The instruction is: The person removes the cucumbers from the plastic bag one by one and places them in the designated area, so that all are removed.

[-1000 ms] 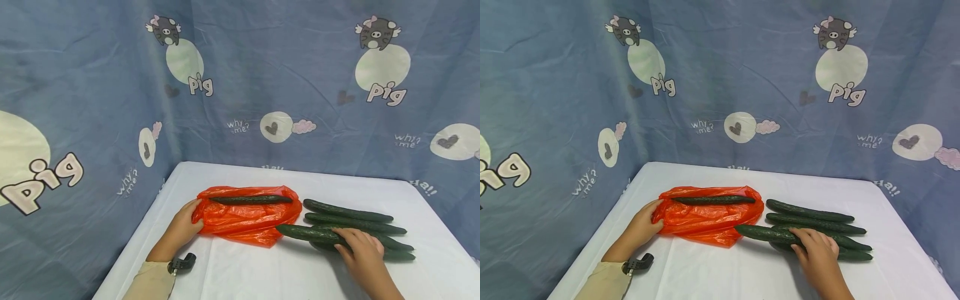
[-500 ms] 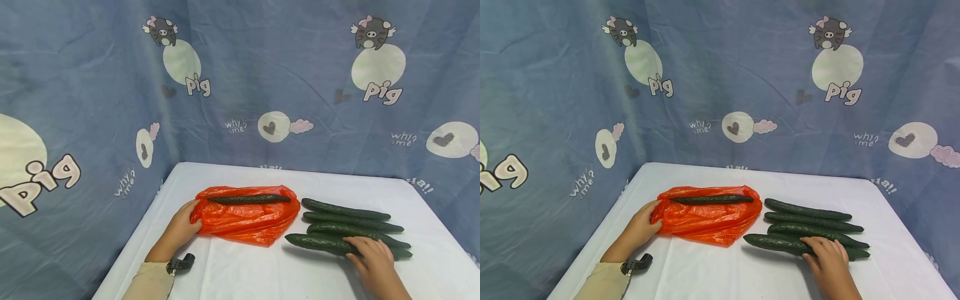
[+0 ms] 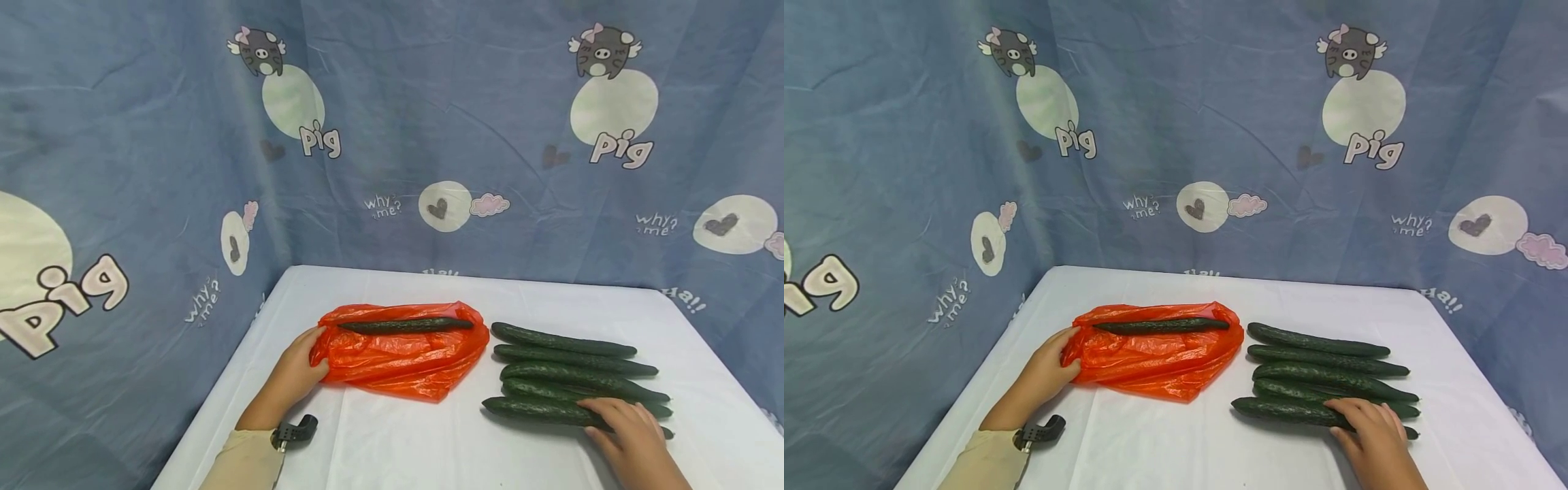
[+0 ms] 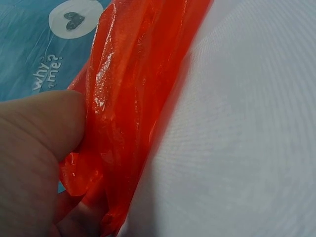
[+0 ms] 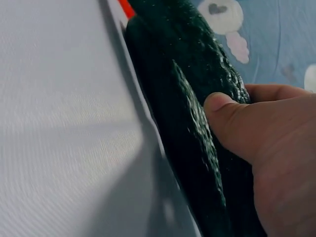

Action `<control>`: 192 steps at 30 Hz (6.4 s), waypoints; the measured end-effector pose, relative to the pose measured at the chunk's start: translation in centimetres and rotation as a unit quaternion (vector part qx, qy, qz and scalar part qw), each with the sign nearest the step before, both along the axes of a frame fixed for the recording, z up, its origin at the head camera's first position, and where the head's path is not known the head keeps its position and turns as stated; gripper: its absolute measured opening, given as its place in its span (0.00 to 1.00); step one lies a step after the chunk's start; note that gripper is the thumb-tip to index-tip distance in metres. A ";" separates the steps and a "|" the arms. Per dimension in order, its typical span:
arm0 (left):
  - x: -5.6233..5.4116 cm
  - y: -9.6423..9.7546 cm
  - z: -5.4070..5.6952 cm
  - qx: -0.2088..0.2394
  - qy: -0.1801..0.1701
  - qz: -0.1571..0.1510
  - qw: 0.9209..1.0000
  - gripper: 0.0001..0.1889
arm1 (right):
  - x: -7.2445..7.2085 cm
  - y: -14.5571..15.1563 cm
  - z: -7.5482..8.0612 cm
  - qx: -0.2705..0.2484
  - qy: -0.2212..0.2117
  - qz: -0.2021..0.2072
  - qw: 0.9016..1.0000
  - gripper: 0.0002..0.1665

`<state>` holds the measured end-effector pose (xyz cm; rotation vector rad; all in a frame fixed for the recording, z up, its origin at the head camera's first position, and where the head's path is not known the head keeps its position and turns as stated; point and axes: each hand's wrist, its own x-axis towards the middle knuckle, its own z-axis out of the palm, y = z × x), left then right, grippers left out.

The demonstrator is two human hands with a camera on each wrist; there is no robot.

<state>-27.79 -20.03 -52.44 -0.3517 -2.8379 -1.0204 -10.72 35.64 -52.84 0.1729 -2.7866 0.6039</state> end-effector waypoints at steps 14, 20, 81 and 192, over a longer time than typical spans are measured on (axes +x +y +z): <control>0.0 0.1 0.0 -0.001 -0.004 0.004 1.000 0.37 | 0.1 2.5 -1.0 0.052 0.013 -0.002 0.999 0.26; 0.0 0.0 0.0 0.003 -0.004 0.004 1.000 0.37 | 0.0 2.8 -0.9 0.056 0.010 -0.006 0.998 0.26; 0.2 -0.1 0.3 0.013 -0.010 -0.001 1.000 0.38 | -2.8 -1.8 3.7 -0.046 -0.078 0.008 0.996 0.37; 0.2 0.0 0.3 0.014 -0.036 0.008 0.999 0.38 | -24.5 -26.7 4.5 0.087 -0.169 0.226 0.955 0.22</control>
